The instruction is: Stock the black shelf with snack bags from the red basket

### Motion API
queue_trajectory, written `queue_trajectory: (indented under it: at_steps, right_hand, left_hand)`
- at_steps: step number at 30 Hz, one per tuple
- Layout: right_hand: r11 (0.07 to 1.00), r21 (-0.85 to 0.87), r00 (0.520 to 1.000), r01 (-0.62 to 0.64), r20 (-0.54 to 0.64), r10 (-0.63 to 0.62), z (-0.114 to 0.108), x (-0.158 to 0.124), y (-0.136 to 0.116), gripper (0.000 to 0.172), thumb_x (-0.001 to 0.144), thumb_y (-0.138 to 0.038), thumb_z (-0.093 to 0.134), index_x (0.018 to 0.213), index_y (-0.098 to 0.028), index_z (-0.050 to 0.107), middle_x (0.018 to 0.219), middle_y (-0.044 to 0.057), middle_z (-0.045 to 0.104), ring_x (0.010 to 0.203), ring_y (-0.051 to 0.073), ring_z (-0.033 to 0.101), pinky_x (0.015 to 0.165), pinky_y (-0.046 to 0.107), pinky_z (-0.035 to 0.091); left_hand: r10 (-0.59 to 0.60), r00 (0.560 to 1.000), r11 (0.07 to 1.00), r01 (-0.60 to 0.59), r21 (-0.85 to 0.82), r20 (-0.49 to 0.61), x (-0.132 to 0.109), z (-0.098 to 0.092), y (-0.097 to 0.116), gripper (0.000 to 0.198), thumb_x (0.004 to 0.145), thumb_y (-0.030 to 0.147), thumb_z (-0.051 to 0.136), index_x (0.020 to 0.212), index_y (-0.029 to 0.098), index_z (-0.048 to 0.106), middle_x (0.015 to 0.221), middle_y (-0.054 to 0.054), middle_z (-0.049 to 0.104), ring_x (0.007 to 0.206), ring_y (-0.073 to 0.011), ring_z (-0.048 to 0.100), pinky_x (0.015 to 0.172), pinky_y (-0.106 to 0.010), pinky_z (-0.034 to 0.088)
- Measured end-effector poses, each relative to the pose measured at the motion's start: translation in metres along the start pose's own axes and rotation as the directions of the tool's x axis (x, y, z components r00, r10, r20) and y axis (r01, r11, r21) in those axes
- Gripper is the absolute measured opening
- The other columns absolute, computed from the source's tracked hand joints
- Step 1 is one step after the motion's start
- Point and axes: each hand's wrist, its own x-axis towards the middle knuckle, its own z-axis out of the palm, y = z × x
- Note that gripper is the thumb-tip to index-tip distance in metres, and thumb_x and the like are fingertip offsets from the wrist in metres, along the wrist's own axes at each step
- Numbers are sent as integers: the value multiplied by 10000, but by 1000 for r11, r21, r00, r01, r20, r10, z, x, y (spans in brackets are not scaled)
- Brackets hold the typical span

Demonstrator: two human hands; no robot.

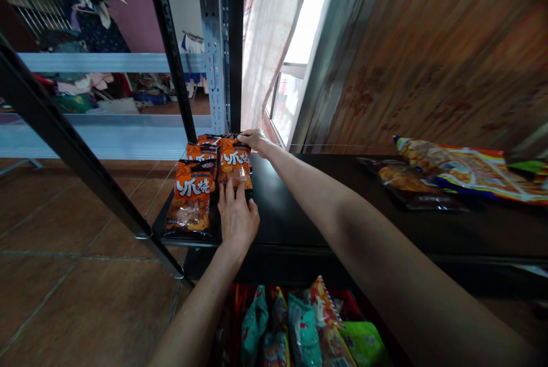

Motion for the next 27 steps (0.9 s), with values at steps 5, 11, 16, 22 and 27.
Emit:
queue_trajectory:
  at_steps: [5, 11, 16, 22, 27]
  right_hand:
    - [997, 27, 997, -69, -37, 70, 4, -8, -3, 119, 788, -254, 633, 784, -148, 686, 652, -10, 640, 585, 89, 575, 564, 191, 470]
    - [967, 161, 979, -195, -28, 202, 5, -27, -8, 83, 832, -220, 590, 895, -180, 625, 689, -30, 621, 543, 58, 539, 547, 185, 475]
    - [967, 153, 977, -206, -32, 213, 4, -29, -8, 93, 835, -199, 579, 756, -153, 598, 611, -43, 581, 519, 48, 513, 557, 179, 474]
    - [967, 133, 975, -216, -20, 220, 5, -26, -11, 144, 840, -178, 569, 700, -146, 571, 543, -50, 551, 475, 44, 495, 519, 163, 463]
    - [964, 134, 972, -230, -23, 235, 5, -27, -11, 96, 834, -184, 582, 743, -152, 577, 574, -47, 568, 480, 45, 508, 511, 166, 468]
  left_hand:
    - [51, 999, 998, -51, -27, 14, 2, 1, -2, 526, 811, 161, 487, 1332, 95, 466, 1411, -146, 459, 1349, -295, 339, 1109, -446, 318]
    - [98, 995, 993, -97, -63, 19, 3, 1, -3, 503, 823, 146, 461, 1323, 86, 472, 1359, -129, 521, 1297, -246, 406, 1099, -419, 341]
    - [68, 998, 997, -69, -28, -12, 2, 1, -3, 464, 827, 173, 470, 1284, 108, 519, 1396, -133, 481, 1315, -268, 387, 1108, -452, 312]
    - [71, 997, 996, -71, -50, 6, 1, -1, -1, 470, 833, 159, 457, 1295, 89, 505, 1324, -120, 554, 1245, -244, 458, 1069, -396, 372]
    - [82, 997, 994, -82, -70, -4, 1, -2, -1, 454, 828, 147, 463, 1276, 102, 519, 1309, -111, 568, 1226, -222, 476, 1077, -379, 364]
